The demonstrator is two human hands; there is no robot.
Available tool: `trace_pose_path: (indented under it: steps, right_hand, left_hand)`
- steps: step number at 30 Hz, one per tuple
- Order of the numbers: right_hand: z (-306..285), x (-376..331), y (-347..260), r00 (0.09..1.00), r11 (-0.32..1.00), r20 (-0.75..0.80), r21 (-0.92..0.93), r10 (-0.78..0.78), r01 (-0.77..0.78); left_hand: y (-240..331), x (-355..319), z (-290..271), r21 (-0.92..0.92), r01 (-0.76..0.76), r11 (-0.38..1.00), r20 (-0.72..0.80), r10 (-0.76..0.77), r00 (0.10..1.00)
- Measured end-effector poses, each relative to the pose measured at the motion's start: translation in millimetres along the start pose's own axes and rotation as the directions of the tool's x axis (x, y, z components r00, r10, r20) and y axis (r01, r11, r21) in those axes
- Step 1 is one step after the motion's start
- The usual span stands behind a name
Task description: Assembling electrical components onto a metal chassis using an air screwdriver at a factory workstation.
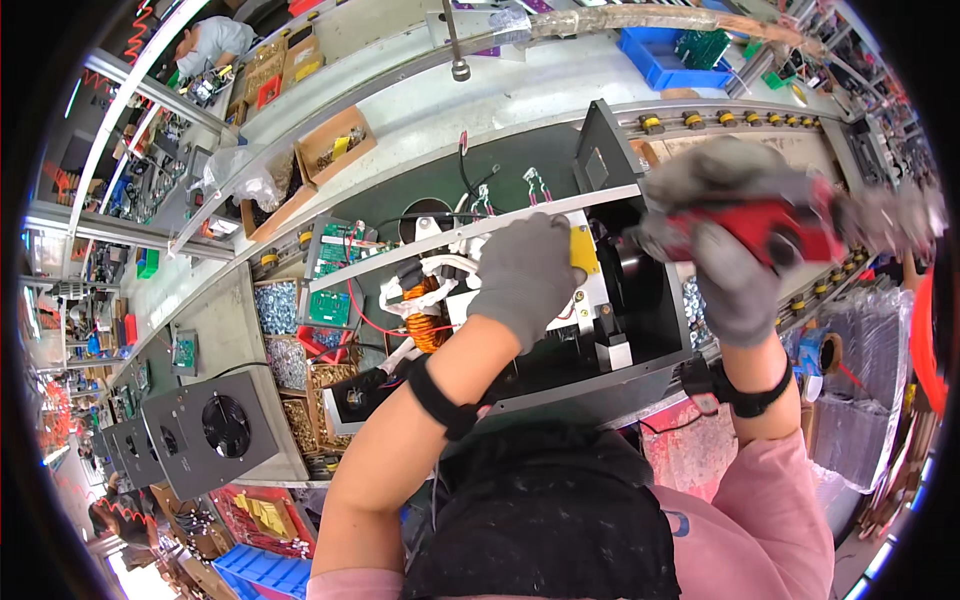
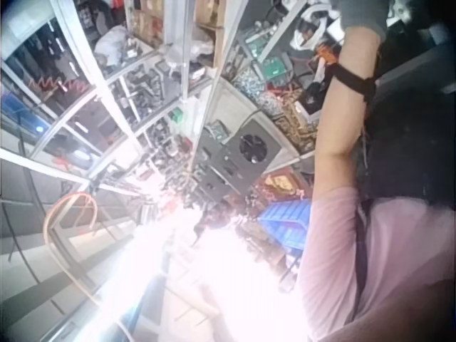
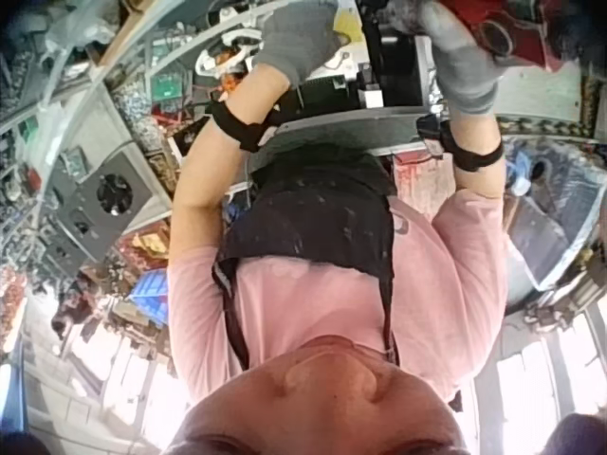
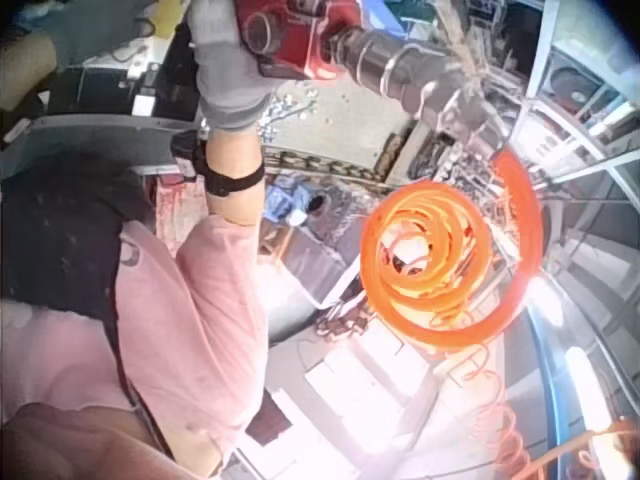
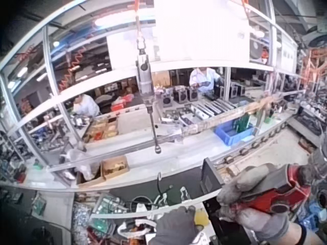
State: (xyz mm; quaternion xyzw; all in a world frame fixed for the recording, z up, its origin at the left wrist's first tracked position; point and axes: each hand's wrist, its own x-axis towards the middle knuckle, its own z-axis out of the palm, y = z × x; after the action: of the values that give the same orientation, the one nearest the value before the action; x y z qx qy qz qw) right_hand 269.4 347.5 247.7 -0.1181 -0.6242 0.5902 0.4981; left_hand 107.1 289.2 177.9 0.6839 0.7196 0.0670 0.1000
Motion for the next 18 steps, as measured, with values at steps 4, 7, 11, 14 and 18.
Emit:
trace_pose_path:
  steps: [4,7,11,14,18]
  right_hand:
    - [-1,-16,-21,0.974,0.960,-0.048,-0.186,-0.222,0.210]
    - [5,-19,-24,0.954,0.953,-0.040,-0.075,-0.296,0.293]
    - [21,-19,-25,0.955,0.969,-0.178,0.020,-0.237,0.245]
    - [22,-19,-19,0.960,0.971,-0.178,0.066,-0.216,0.230]
    - [19,-14,-10,0.963,0.965,-0.117,0.072,-0.243,0.252]
  left_hand:
    - [-22,-15,-20,-0.862,0.402,0.309,0.404,-0.062,0.913]
    - [-3,-27,-22,-0.830,0.435,-0.349,0.496,-0.109,0.861]
    - [-2,-30,-7,-0.746,0.463,-0.479,0.522,0.013,0.853]
    - [2,-31,-3,-0.742,0.484,-0.463,0.549,-0.006,0.836]
    - [2,-26,2,-0.739,0.471,-0.482,0.542,-0.010,0.840]
